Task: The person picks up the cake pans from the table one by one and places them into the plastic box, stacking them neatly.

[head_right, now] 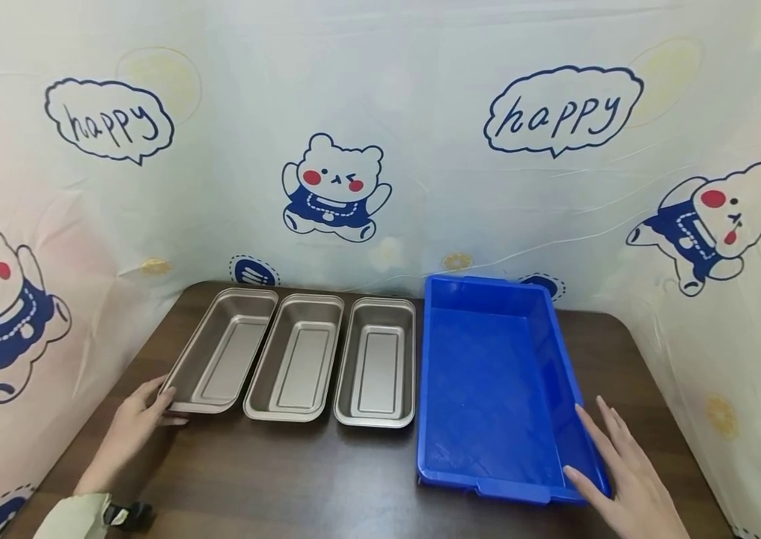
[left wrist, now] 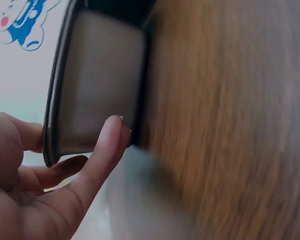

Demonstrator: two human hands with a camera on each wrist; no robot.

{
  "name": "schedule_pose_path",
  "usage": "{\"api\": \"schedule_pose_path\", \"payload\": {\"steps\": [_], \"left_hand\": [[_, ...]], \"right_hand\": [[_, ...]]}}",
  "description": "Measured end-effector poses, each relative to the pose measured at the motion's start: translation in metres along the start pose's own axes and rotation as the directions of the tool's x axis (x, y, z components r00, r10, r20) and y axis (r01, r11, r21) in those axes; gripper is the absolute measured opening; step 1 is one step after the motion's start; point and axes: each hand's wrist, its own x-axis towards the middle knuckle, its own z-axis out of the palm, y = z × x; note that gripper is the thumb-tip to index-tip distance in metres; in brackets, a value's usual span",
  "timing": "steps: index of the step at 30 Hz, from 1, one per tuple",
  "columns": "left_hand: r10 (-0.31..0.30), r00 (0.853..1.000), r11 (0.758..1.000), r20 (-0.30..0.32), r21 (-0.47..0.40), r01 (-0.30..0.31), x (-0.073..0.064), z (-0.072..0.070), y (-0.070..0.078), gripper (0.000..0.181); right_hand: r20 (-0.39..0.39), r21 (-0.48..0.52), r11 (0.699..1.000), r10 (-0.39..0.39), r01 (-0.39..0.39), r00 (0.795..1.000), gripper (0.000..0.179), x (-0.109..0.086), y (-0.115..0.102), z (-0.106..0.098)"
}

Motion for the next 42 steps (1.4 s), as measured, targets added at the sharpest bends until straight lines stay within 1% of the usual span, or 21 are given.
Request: {"api": "schedule_pose_path", "payload": {"steps": [2,4,6,8,10,11,13,16,17,20,22,24,27,28,29,30,31,33,37,39,42], "left_hand": [[-0.016,0.999,0.990,0.042,-0.140,0.022,0.001,0.002,-0.001,0.053],[-0.032,0.997,0.961,0.074,-0.272,0.051,0.001,0.003,-0.002,0.053],[-0.060,0.993,0.924,0.098,-0.371,0.092,0.002,0.004,-0.004,0.055],[-0.084,0.990,0.880,0.114,-0.457,0.128,0.003,0.005,-0.007,0.057],[-0.107,0.987,0.848,0.123,-0.506,0.155,0.004,0.005,-0.009,0.059],[-0.109,0.987,0.826,0.121,-0.540,0.158,0.005,0.005,-0.010,0.059],[-0.102,0.987,0.786,0.124,-0.598,0.157,0.007,0.004,-0.012,0.059],[-0.093,0.986,0.734,0.141,-0.659,0.163,0.009,0.003,-0.014,0.061],[-0.088,0.985,0.718,0.151,-0.675,0.167,0.009,0.002,-0.015,0.062],[-0.084,0.980,0.693,0.181,-0.696,0.188,0.009,0.001,-0.016,0.063],[-0.074,0.978,0.662,0.196,-0.724,0.195,0.008,0.000,-0.016,0.064],[-0.053,0.978,0.610,0.204,-0.769,0.193,0.007,0.000,-0.017,0.063],[0.006,0.978,0.515,0.207,-0.839,0.174,0.005,0.000,-0.019,0.055],[0.029,0.979,0.488,0.204,-0.857,0.164,0.004,0.001,-0.020,0.052],[0.050,0.978,0.463,0.200,-0.872,0.155,0.003,0.001,-0.021,0.049],[0.069,0.978,0.449,0.197,-0.882,0.146,0.002,0.001,-0.022,0.047],[0.083,0.978,0.435,0.194,-0.890,0.139,0.001,0.002,-0.023,0.046],[0.099,0.977,0.424,0.187,-0.896,0.129,-0.001,0.002,-0.023,0.047],[0.103,0.979,0.417,0.174,-0.901,0.116,-0.001,0.004,-0.022,0.051],[0.101,0.981,0.418,0.163,-0.902,0.107,-0.001,0.005,-0.021,0.051],[0.099,0.984,0.410,0.151,-0.907,0.098,-0.002,0.006,-0.020,0.050]], "right_hand": [[-0.004,0.001,1.000,0.006,-0.006,1.000,0.081,-0.002,0.000,0.002],[0.009,-0.005,0.999,0.033,-0.033,0.999,0.084,-0.005,-0.001,0.004],[0.029,-0.015,0.998,0.063,-0.063,0.998,0.087,-0.007,-0.002,0.005],[0.053,-0.033,0.995,0.093,-0.091,0.994,0.091,-0.009,-0.004,0.007],[0.073,-0.052,0.993,0.111,-0.107,0.991,0.094,-0.009,-0.006,0.008],[0.080,-0.066,0.992,0.115,-0.110,0.990,0.095,-0.009,-0.007,0.008],[0.098,-0.083,0.990,0.121,-0.113,0.988,0.097,-0.008,-0.009,0.010],[0.120,-0.110,0.987,0.133,-0.120,0.984,0.100,-0.008,-0.012,0.013],[0.116,-0.112,0.987,0.126,-0.113,0.985,0.101,-0.007,-0.012,0.014],[0.109,-0.117,0.988,0.113,-0.100,0.988,0.102,-0.008,-0.012,0.017],[0.106,-0.118,0.988,0.109,-0.097,0.988,0.104,-0.008,-0.011,0.017],[0.111,-0.119,0.988,0.114,-0.101,0.987,0.105,-0.008,-0.011,0.017],[0.110,-0.122,0.987,0.120,-0.107,0.987,0.107,-0.008,-0.010,0.016],[0.109,-0.122,0.987,0.121,-0.108,0.987,0.107,-0.008,-0.010,0.016],[0.110,-0.121,0.987,0.121,-0.108,0.987,0.107,-0.008,-0.009,0.015],[0.108,-0.121,0.987,0.120,-0.107,0.987,0.108,-0.008,-0.009,0.015],[0.109,-0.122,0.987,0.121,-0.108,0.987,0.108,-0.008,-0.009,0.015],[0.112,-0.113,0.988,0.121,-0.108,0.986,0.108,-0.007,-0.008,0.015],[0.117,-0.107,0.988,0.127,-0.114,0.985,0.109,-0.005,-0.007,0.015],[0.124,-0.100,0.988,0.130,-0.118,0.984,0.109,-0.005,-0.007,0.016],[0.130,-0.094,0.988,0.133,-0.122,0.982,0.108,-0.005,-0.006,0.016]]}}
